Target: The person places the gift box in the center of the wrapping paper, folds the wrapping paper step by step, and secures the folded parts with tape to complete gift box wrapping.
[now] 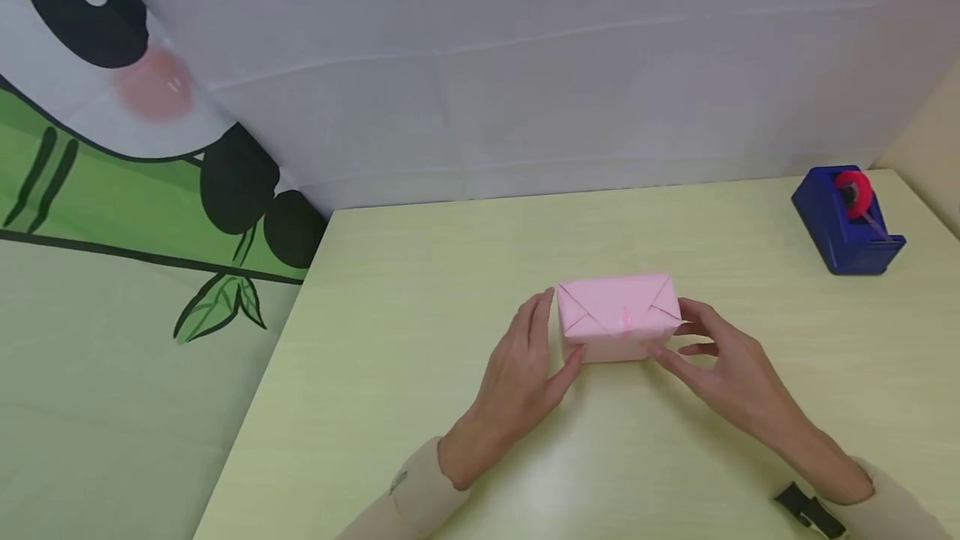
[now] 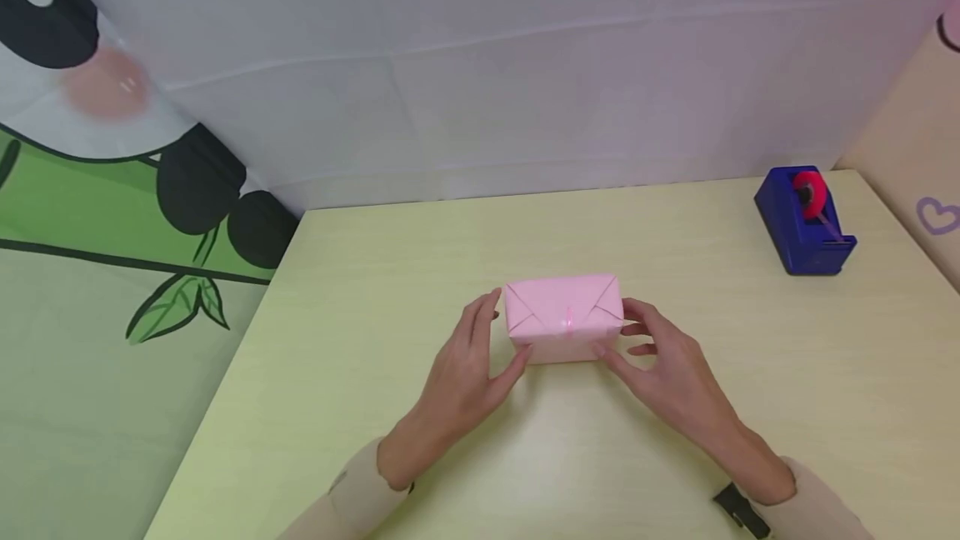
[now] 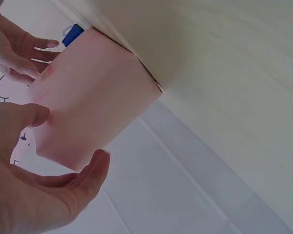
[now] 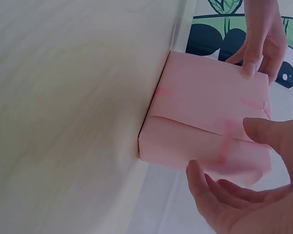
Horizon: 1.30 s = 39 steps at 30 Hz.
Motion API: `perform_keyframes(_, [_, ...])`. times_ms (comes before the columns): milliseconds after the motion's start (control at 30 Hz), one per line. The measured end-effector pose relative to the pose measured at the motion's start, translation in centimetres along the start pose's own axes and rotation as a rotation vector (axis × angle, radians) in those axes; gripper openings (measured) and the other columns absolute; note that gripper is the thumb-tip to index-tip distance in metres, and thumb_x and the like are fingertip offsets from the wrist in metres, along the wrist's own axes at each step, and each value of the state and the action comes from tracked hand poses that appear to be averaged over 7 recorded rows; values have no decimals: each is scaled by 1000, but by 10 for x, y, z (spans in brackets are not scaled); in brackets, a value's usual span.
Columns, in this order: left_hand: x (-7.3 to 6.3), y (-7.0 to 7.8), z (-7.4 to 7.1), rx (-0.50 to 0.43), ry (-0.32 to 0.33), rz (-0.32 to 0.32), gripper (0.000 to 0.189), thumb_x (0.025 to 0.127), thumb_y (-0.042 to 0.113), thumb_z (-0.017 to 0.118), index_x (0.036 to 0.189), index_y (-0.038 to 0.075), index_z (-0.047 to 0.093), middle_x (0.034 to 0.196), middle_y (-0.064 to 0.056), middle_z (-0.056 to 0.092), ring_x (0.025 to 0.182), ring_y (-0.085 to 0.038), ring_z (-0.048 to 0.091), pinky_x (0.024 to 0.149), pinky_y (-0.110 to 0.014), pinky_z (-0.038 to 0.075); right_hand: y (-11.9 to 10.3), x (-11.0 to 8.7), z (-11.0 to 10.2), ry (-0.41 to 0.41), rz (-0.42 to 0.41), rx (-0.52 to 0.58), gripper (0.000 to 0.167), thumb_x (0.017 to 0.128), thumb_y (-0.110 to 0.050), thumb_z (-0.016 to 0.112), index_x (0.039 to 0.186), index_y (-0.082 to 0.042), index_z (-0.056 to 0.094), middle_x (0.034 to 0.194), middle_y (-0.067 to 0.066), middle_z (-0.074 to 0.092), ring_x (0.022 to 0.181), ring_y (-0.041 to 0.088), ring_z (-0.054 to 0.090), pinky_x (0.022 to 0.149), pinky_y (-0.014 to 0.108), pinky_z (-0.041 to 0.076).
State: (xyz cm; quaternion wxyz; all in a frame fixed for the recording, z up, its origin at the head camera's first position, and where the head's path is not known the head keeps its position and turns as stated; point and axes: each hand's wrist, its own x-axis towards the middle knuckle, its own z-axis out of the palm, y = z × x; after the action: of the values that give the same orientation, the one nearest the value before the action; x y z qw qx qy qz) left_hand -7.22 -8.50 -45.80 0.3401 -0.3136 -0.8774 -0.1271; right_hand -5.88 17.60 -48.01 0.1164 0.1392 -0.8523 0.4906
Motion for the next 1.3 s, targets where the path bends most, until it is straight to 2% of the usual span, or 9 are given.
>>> perform_keyframes(100, [-3, 0, 0, -1, -47, -3, 66, 89, 23, 82, 137, -12, 53, 120, -21, 67, 103, -30, 69, 85, -34, 60, 1, -1, 1, -32, -30, 0, 58, 93, -18, 79, 143, -3, 54, 121, 13, 70, 103, 21, 69, 84, 12, 54])
perform_keyframes(200, [-6, 0, 0, -6, -97, 9, 63, 90, 21, 81, 136, -13, 54, 116, -21, 70, 100, -30, 71, 82, -35, 61, 3, -2, 3, -55, -84, 8, 52, 95, -13, 75, 142, -5, 55, 119, 11, 72, 103, 22, 70, 86, 18, 56])
perform_keyframes(367, [-9, 0, -2, -44, -178, 13, 62, 94, 15, 76, 139, -17, 48, 117, -25, 69, 105, -32, 70, 85, -37, 61, 7, -2, 6, -45, -163, 2, 46, 95, -4, 72, 139, -6, 58, 119, 8, 72, 107, 15, 70, 89, 26, 58])
perform_keyframes(533, [-10, 0, -4, -107, -237, 3, 60, 99, 9, 68, 144, -18, 39, 122, -27, 63, 107, -33, 68, 88, -37, 60, 7, -1, 7, -25, -169, -5, 43, 95, -2, 72, 136, -5, 61, 119, 9, 73, 107, 12, 68, 90, 15, 54])
perform_keyframes(667, [-8, 1, -4, -162, -240, -9, 56, 102, 7, 64, 144, -19, 37, 120, -26, 60, 98, -30, 69, 83, -35, 61, 4, 0, 5, -16, -163, 8, 36, 95, -2, 71, 131, -2, 64, 117, 12, 73, 106, 14, 69, 90, 8, 49])
perform_keyframes(833, [-5, 1, -4, -194, -226, -21, 54, 103, 8, 61, 143, -19, 38, 114, -24, 59, 87, -26, 67, 76, -34, 61, 0, 0, 2, 12, -152, -3, 33, 95, -3, 72, 128, -1, 66, 113, 14, 74, 104, 9, 69, 86, 6, 49])
perform_keyframes(1000, [-3, 1, -7, -182, -235, -25, 54, 104, 10, 61, 143, -19, 38, 110, -22, 60, 88, -24, 65, 75, -33, 60, -4, 2, -2, 35, -141, -32, 36, 95, -5, 73, 129, 3, 68, 115, 17, 74, 101, 11, 71, 81, 6, 51])
perform_keyframes(1200, [-1, 1, -8, -151, -200, -15, 52, 104, 11, 60, 142, -19, 41, 103, -19, 58, 73, -19, 57, 62, -28, 56, -8, 4, -6, 37, -123, -45, 33, 94, -6, 75, 125, 3, 70, 110, 16, 75, 95, 9, 71, 78, 6, 52])
perform_keyframes(1300, [0, 1, -9, -147, -191, -16, 52, 104, 12, 61, 142, -18, 43, 102, -18, 56, 70, -18, 56, 60, -27, 55, -9, 5, -8, 36, -118, -53, 30, 94, -6, 75, 122, 2, 72, 107, 13, 75, 93, 7, 71, 77, 7, 52])
